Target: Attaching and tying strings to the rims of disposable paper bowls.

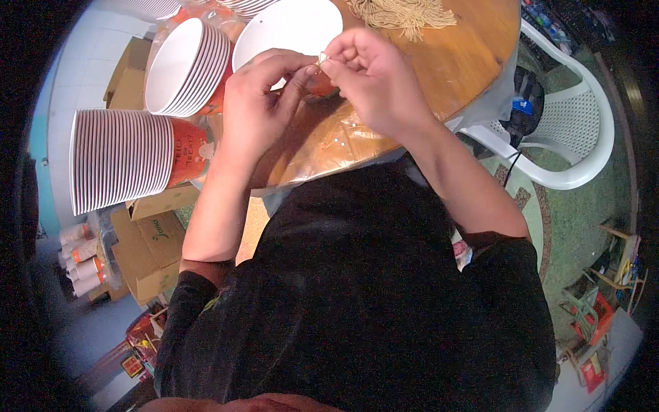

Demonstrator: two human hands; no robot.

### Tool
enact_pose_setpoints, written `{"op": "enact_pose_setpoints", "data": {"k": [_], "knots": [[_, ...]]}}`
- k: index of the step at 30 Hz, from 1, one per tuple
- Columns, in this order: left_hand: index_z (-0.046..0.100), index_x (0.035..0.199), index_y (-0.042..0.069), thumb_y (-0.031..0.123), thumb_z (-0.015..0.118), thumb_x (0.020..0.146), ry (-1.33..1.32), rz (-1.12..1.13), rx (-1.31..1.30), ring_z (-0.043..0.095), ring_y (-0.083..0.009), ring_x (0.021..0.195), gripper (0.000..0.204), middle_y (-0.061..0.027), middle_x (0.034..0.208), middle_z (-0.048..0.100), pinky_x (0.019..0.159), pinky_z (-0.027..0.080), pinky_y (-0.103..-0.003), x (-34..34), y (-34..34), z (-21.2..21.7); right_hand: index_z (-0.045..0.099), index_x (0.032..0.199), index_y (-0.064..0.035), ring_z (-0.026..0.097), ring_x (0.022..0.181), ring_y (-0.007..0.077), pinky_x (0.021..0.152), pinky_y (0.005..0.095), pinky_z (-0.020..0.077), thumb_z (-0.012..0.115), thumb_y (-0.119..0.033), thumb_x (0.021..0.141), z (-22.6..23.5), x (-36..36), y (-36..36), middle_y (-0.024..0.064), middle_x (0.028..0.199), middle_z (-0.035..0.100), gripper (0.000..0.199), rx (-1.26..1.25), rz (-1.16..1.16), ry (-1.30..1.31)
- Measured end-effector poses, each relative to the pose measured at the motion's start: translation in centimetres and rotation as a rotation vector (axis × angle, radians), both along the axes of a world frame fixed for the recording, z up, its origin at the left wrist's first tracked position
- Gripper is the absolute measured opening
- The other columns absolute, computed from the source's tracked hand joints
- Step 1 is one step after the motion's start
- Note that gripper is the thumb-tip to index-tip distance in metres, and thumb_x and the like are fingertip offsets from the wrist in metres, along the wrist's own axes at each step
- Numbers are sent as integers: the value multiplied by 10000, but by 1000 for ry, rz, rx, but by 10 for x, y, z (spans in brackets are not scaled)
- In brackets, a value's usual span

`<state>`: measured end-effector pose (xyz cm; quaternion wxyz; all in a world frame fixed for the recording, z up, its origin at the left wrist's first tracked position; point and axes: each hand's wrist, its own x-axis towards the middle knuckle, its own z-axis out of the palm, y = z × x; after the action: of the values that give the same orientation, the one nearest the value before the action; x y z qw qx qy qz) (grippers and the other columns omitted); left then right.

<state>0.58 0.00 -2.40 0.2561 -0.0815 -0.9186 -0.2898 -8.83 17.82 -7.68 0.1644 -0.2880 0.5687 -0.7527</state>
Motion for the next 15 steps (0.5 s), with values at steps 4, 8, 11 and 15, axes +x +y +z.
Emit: {"op": "enact_pose_setpoints", "data": {"k": [4,8,11,15], "knots": [[808,999,50,113,819,965,-26,16,26,772,-324,880,73,-114,925,782,792,616,-426,1,2,2,745,1143,-8,682,866,89,777,281,558,720,-137,1082,3,-6,1,27,965,749,146,39,-81,115],[794,977,50,113,822,961,-13,1,6,765,-329,863,71,-113,915,778,788,614,-430,2,-1,0,779,1074,-50,722,887,211,798,358,573,734,-160,1036,8,-18,6,78,944,739,125,249,-106,418],[763,985,48,83,817,939,30,8,-63,762,-340,895,79,-106,945,777,803,616,-444,3,-6,-2,790,1054,-73,733,916,303,824,413,580,722,-200,1022,20,-23,8,106,969,741,148,357,-208,611],[723,1024,43,32,801,897,159,-90,-211,753,-360,959,149,-109,1073,768,845,618,-459,11,-12,0,793,1094,-38,741,870,245,797,355,581,748,-104,1015,33,-30,9,98,968,752,112,442,-374,839]]}}
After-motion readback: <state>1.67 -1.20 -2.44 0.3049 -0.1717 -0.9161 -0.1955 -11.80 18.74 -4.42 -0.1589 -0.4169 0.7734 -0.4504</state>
